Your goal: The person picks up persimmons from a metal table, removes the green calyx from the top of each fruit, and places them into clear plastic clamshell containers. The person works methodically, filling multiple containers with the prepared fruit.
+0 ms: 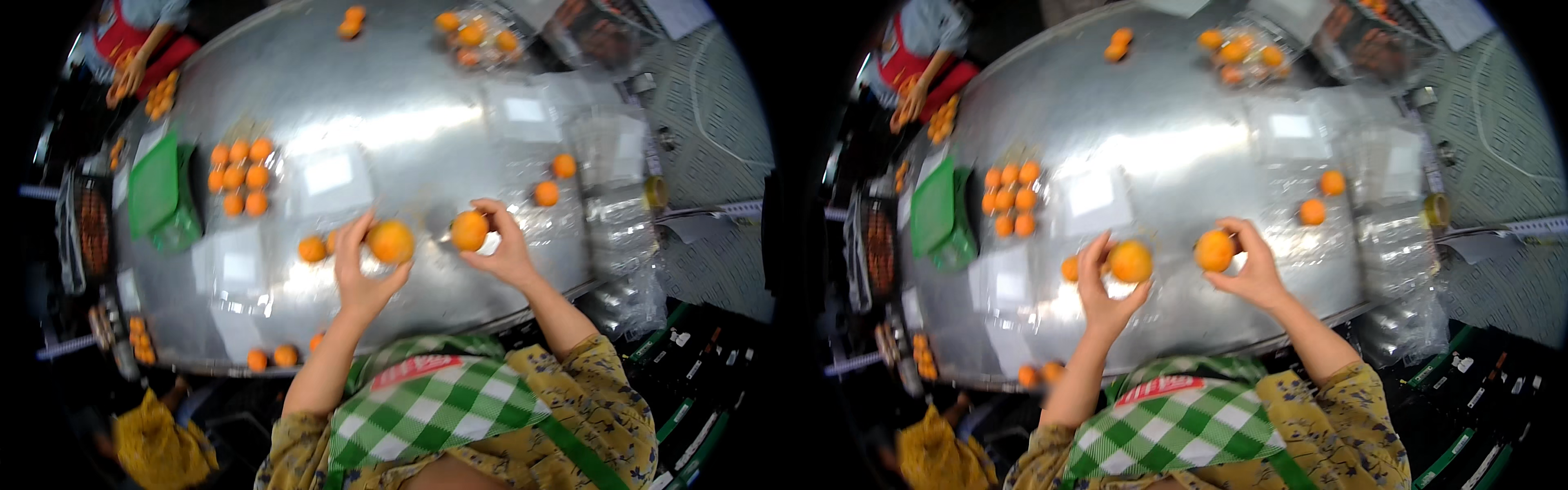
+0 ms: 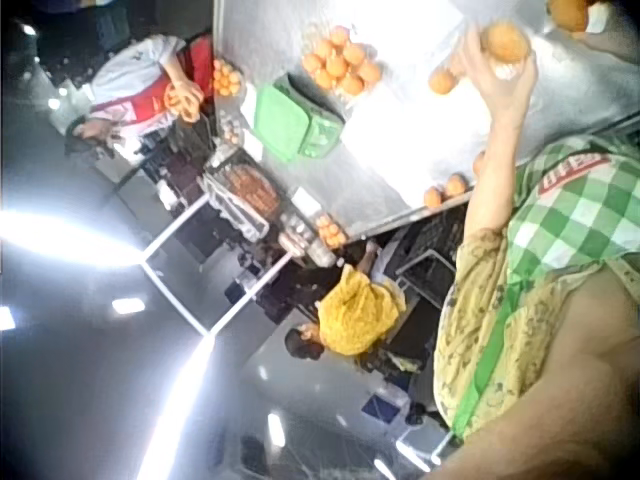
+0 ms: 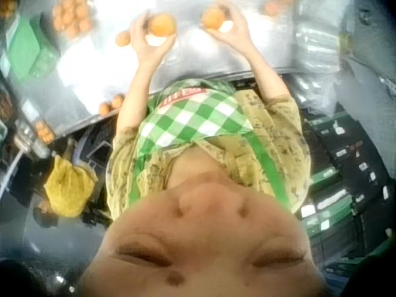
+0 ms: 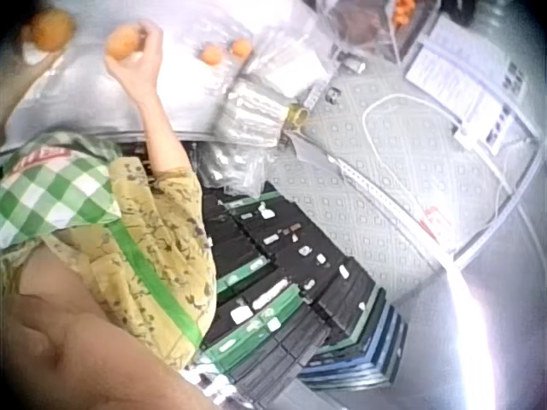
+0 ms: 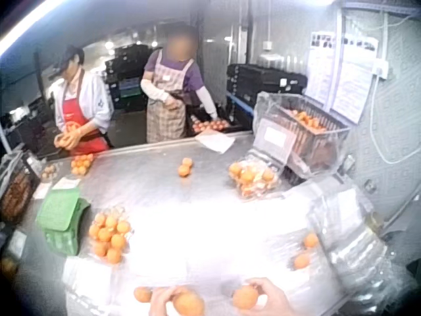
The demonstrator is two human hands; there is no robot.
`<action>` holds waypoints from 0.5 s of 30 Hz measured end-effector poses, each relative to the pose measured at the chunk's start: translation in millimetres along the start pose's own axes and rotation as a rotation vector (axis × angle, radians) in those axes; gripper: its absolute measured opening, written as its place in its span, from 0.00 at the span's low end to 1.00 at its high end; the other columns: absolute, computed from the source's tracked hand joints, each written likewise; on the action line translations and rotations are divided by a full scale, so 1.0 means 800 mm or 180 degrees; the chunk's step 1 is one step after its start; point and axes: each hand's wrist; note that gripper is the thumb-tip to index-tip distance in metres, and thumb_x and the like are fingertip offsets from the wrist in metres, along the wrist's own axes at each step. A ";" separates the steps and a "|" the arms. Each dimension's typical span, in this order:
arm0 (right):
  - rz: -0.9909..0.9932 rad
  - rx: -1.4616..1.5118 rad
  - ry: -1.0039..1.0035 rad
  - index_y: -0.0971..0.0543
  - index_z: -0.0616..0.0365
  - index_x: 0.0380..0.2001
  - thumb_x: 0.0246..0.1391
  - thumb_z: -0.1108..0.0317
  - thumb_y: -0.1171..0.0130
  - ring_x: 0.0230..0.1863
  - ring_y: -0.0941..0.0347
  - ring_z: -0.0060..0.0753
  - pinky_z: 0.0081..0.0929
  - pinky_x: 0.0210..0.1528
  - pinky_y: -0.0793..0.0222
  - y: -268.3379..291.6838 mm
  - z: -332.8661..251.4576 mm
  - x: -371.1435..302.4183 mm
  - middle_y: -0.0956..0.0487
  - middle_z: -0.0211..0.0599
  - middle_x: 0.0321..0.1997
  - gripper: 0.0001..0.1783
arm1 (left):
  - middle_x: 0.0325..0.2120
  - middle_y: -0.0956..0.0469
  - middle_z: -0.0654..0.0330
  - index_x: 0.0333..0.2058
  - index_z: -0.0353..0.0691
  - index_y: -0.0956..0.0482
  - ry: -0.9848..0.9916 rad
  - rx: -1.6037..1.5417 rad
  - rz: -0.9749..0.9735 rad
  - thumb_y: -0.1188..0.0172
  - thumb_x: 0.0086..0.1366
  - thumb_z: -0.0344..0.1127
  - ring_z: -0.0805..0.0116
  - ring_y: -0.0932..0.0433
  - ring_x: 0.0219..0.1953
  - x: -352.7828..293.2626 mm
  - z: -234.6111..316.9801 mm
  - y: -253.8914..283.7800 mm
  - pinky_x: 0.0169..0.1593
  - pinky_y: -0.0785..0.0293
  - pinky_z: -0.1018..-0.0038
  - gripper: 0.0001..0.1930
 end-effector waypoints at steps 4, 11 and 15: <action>0.0056 -0.0634 0.0133 0.30 0.56 0.48 0.35 0.69 0.29 0.42 0.29 0.32 0.27 0.43 0.30 0.039 0.012 0.060 0.28 0.35 0.42 0.32 | 0.42 0.31 0.56 0.52 0.36 0.31 0.0126 0.0143 -0.0065 0.30 0.39 0.28 0.62 0.30 0.45 0.004 -0.004 -0.017 0.48 0.31 0.70 0.36; 0.0690 -0.1107 0.0533 0.27 0.58 0.45 0.34 0.66 0.30 0.38 0.28 0.36 0.28 0.41 0.30 0.123 0.080 0.211 0.25 0.39 0.40 0.30 | 0.43 0.32 0.56 0.47 0.36 0.28 0.0493 0.0013 -0.0221 0.31 0.39 0.28 0.61 0.32 0.47 0.003 -0.020 -0.033 0.48 0.33 0.71 0.31; 0.1169 -0.1595 0.0506 0.27 0.60 0.43 0.32 0.64 0.29 0.41 0.27 0.43 0.33 0.43 0.30 0.161 0.124 0.318 0.24 0.42 0.41 0.31 | 0.43 0.33 0.57 0.47 0.37 0.28 0.0627 0.0063 -0.0330 0.30 0.39 0.28 0.63 0.33 0.47 0.009 -0.031 -0.038 0.49 0.33 0.71 0.31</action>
Point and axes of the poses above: each hand's wrist, its own x-axis towards the middle knuckle, its own y-axis out of the back of the hand, z = x × y
